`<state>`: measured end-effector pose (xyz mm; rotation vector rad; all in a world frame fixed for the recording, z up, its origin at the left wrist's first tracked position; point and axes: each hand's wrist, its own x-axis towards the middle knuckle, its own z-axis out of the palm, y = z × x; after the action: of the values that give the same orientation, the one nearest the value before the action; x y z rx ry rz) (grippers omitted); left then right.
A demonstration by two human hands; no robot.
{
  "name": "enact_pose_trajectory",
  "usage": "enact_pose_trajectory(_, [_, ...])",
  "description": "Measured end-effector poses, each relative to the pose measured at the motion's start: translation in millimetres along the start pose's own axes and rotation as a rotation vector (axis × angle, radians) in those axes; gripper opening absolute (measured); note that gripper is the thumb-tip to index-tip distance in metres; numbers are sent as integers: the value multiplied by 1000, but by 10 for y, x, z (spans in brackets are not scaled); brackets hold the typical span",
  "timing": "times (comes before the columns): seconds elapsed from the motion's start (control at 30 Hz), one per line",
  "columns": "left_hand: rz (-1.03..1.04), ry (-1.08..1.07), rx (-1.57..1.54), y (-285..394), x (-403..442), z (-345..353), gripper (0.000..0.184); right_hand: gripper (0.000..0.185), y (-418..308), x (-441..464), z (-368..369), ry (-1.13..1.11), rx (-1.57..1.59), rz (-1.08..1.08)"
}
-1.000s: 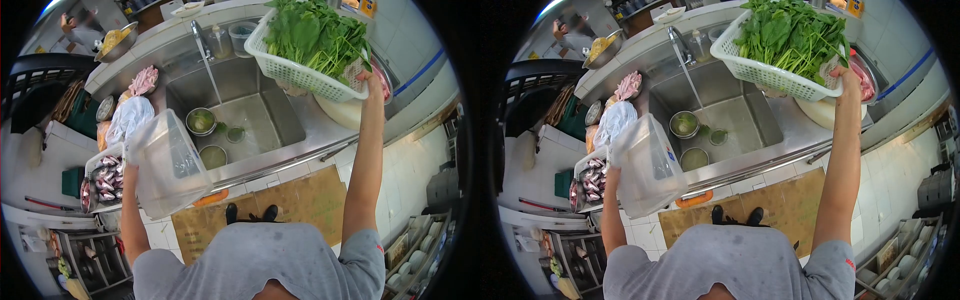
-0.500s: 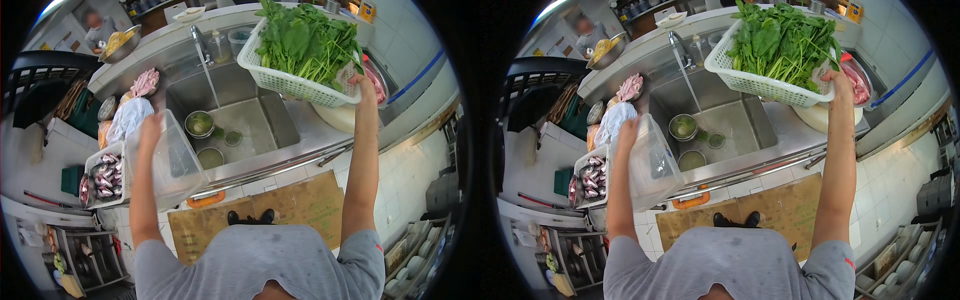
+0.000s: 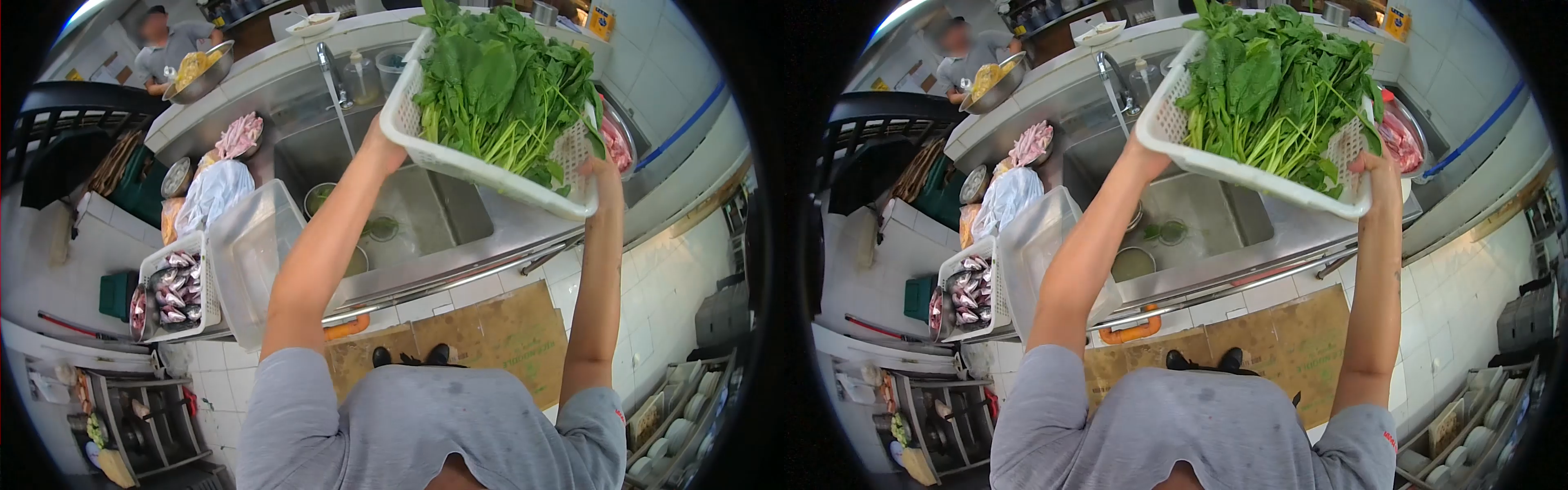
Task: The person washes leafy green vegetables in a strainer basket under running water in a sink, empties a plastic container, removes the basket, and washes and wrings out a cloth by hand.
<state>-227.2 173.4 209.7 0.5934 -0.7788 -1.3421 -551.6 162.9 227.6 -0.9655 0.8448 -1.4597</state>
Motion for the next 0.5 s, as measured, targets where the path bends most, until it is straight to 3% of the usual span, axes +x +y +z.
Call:
enact_pose_trajectory(0.2, [62, 249, 105, 618, -1001, -221, 35, 59, -59, -411, 432, -109, -116, -8])
enact_pose_trajectory(0.27, [126, 310, 200, 871, -1339, -437, 37, 70, -21, -543, 767, -177, -10, -4])
enact_pose_trajectory(0.33, [171, 185, 134, 1150, -1750, -674, 36, 72, 41, -640, 1039, -289, -33, -14])
enact_pose_trajectory(0.4, [241, 456, 269, 1435, -2052, -711, 48, 72, 148, -811, 1373, -370, 20, 43])
enact_pose_trajectory(0.5, [176, 471, 194, 1742, -2589, -587, 70, 73, 460, -1005, 1784, -479, 19, 156])
